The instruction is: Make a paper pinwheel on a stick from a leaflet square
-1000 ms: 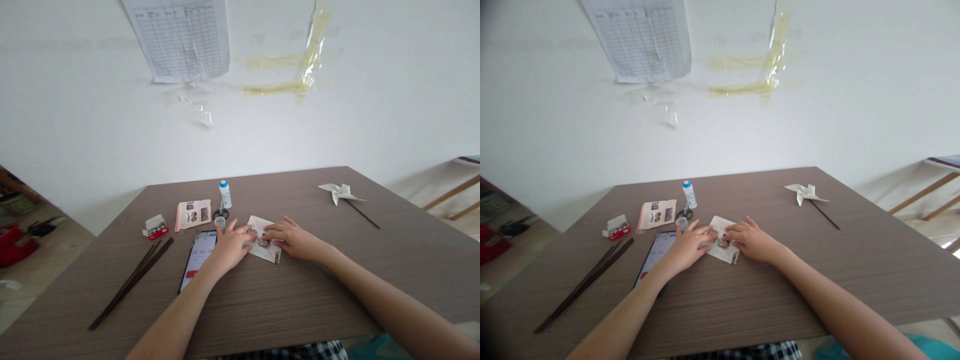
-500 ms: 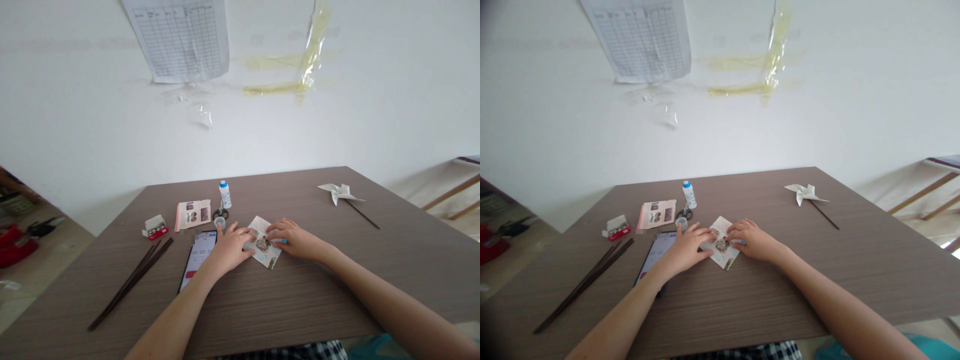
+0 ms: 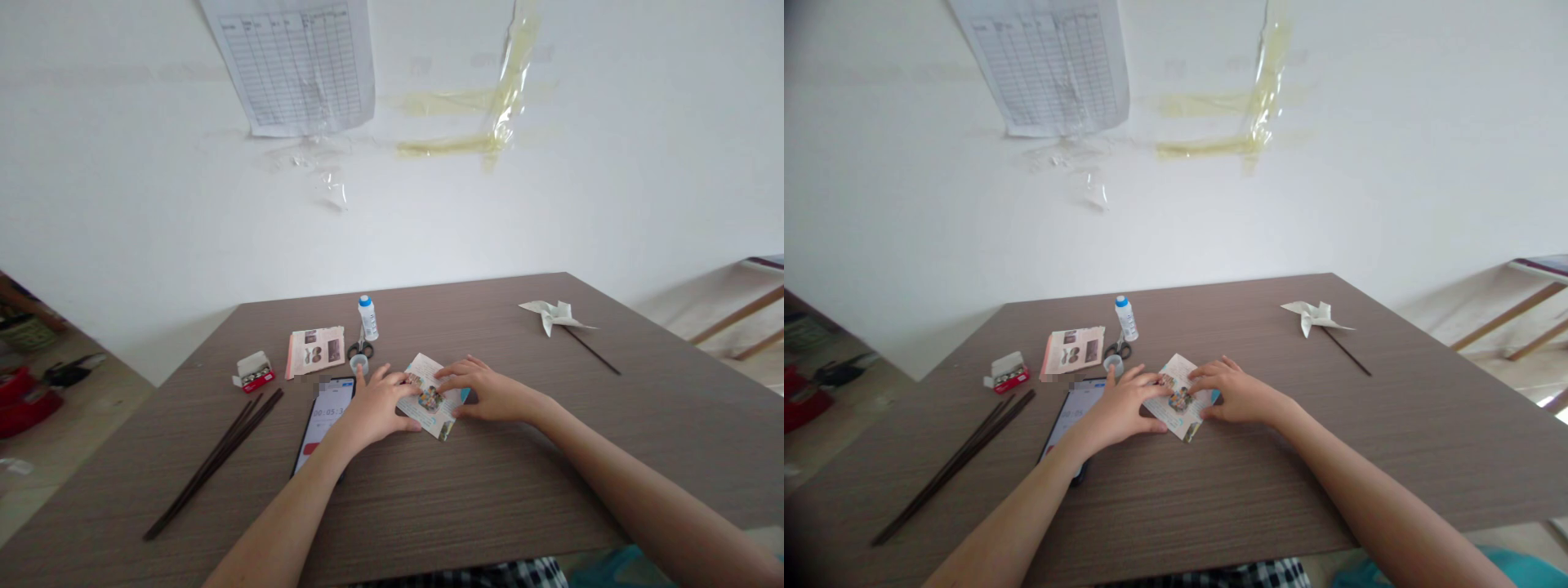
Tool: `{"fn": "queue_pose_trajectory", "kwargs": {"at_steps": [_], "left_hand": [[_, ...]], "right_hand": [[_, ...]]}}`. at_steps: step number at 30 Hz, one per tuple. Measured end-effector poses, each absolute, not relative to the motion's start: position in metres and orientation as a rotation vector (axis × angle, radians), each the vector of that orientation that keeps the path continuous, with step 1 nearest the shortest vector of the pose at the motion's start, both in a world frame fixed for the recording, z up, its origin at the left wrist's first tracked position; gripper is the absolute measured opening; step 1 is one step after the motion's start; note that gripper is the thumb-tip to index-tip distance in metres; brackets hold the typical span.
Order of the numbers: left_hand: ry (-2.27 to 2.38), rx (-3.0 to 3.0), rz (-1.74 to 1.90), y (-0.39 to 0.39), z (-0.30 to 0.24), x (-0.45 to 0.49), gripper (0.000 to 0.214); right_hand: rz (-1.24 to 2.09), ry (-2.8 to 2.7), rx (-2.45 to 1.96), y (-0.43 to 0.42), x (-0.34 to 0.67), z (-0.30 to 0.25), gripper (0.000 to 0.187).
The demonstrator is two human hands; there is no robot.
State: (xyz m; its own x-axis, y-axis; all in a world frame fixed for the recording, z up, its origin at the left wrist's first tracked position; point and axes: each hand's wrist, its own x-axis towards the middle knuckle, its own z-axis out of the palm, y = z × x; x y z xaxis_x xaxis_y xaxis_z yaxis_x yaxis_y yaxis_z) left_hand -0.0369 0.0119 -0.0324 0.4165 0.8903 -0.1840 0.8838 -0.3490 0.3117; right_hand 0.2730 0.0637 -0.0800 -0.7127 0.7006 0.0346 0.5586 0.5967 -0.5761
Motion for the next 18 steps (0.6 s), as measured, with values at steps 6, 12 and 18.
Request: {"fn": "queue_pose_trajectory", "kwargs": {"at_steps": [6, 12, 18], "left_hand": [[1.552, 2.307, 0.073, 0.0061, -0.0263, -0.0330, 0.055], [1.525, 2.306, 0.051, 0.0099, -0.0318, -0.0365, 0.061], [1.525, 2.309, 0.055, 0.0100, -0.0305, -0.0360, 0.062]], "right_hand": [[0.870, -2.581, -1.043, 0.0656, 0.2761, -0.0750, 0.050], [0.892, -2.560, -1.019, 0.0689, 0.2769, -0.0758, 0.040], [0.883, -2.543, -0.995, 0.0689, 0.2784, -0.0740, 0.028]]}}
